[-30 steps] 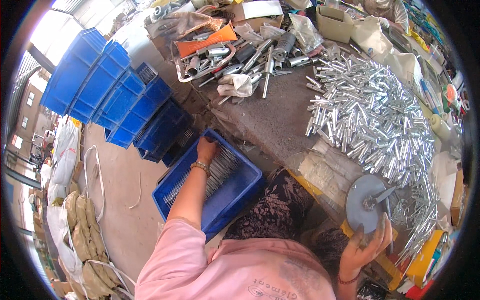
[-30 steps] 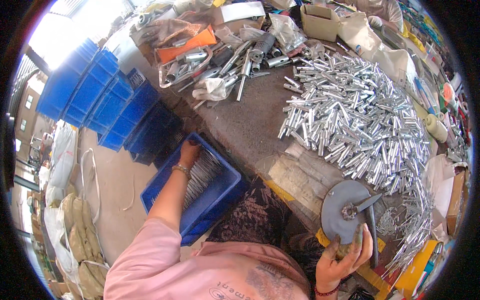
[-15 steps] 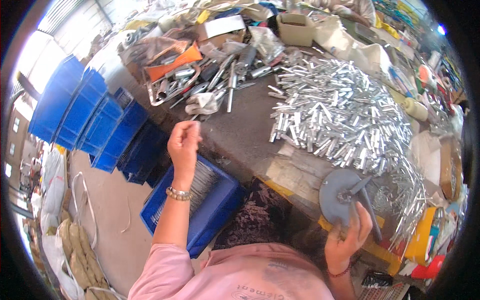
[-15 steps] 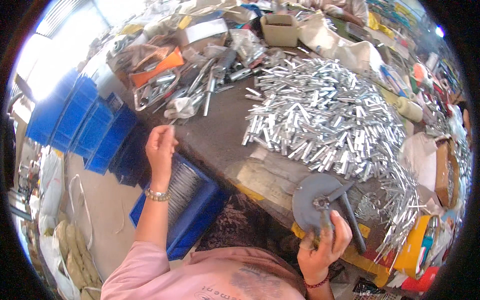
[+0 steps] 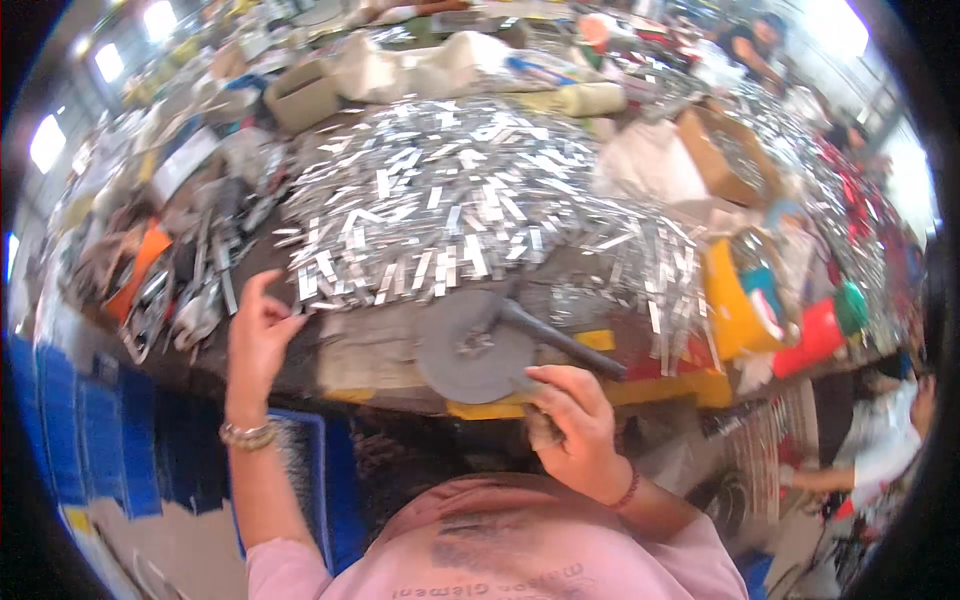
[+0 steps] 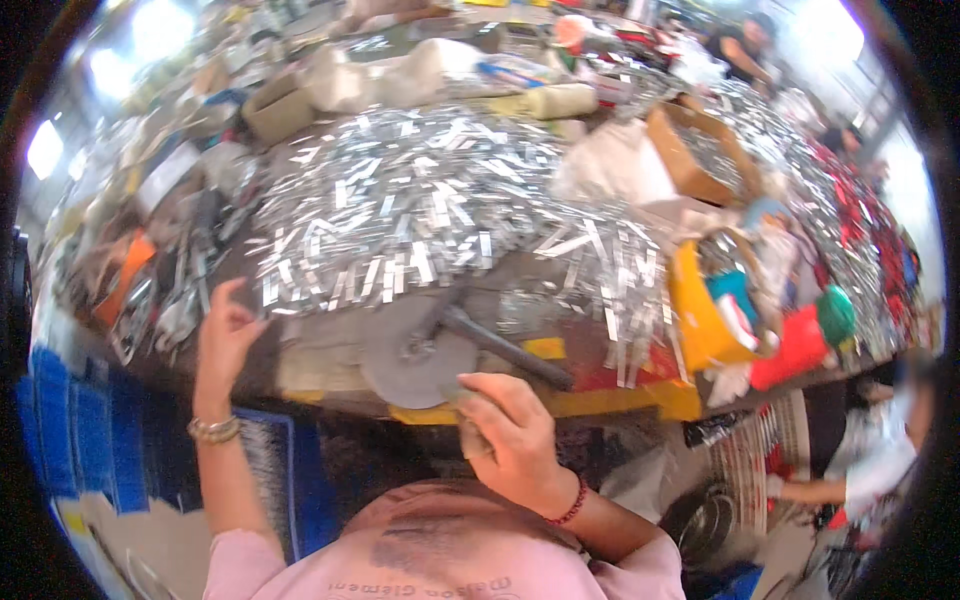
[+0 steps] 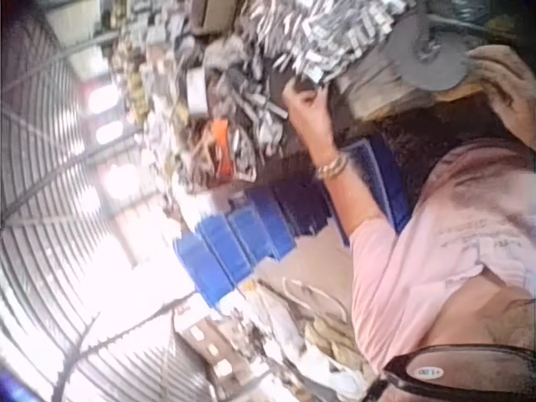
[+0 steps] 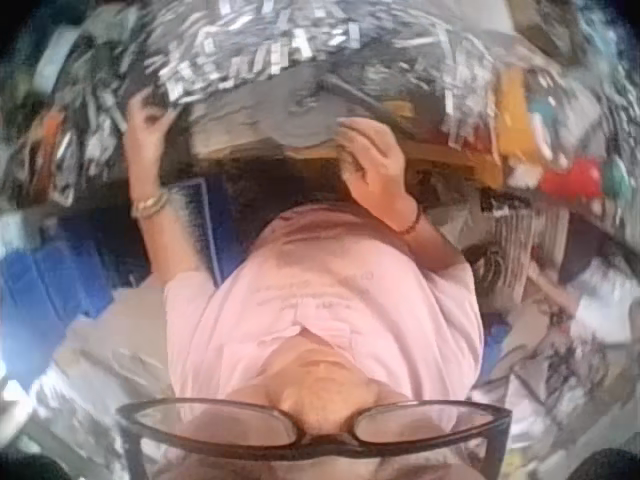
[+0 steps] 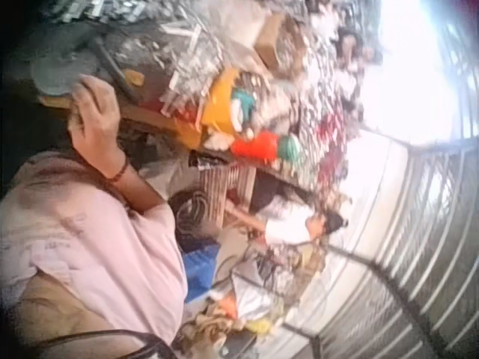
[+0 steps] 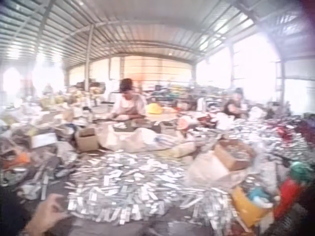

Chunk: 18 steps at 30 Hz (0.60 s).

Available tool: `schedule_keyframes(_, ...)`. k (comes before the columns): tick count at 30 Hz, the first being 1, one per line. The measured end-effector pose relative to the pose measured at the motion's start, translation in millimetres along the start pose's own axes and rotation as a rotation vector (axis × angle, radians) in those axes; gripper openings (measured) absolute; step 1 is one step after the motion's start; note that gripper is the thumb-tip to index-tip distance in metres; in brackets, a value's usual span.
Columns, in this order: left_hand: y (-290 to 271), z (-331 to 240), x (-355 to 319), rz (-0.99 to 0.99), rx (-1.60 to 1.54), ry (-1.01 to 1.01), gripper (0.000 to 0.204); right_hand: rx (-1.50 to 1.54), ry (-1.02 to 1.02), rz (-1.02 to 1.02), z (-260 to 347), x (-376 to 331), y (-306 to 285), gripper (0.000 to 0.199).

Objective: The person assembles metal fasteners by inserting metal pins into metal sleeves, hammering them on a circular metal base, and placing the finished pieces into a blue bin.

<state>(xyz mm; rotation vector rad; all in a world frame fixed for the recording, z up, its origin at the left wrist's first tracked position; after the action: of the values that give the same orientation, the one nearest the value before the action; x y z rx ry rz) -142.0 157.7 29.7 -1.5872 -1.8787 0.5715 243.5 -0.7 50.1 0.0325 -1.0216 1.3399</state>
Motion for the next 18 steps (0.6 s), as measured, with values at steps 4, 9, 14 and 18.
schedule_keyframes(4, -1.5, 10.7, -4.4, 0.066, -0.075, -0.009, 0.058, -0.186, 0.074, -0.075, -19.8, -5.4, -37.9, 0.034)
schedule_keyframes(9, 7.5, -27.2, -33.9, 0.122, -0.288, -0.013, 0.049, -0.523, 0.248, -0.118, -61.1, 14.2, -96.9, 0.025)
schedule_keyframes(14, 52.6, -89.1, -65.7, 0.325, -0.401, 0.082, 0.042, -0.866, 0.278, -0.016, -97.2, 31.8, -104.0, 0.025)
schedule_keyframes(18, 87.0, -123.4, -80.8, 0.470, -0.375, 0.185, 0.037, -0.895, 0.264, 0.021, -109.4, 32.2, -97.9, 0.024)
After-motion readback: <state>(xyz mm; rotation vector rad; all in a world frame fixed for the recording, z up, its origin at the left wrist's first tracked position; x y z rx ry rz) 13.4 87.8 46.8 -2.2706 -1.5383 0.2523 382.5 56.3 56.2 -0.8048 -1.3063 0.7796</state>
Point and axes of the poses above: each hand's wrist, its own x-axis towards the middle knuckle, its own y-axis out of the palm, z = x × y, the point moved 7 cm from there along x, towards the middle knuckle
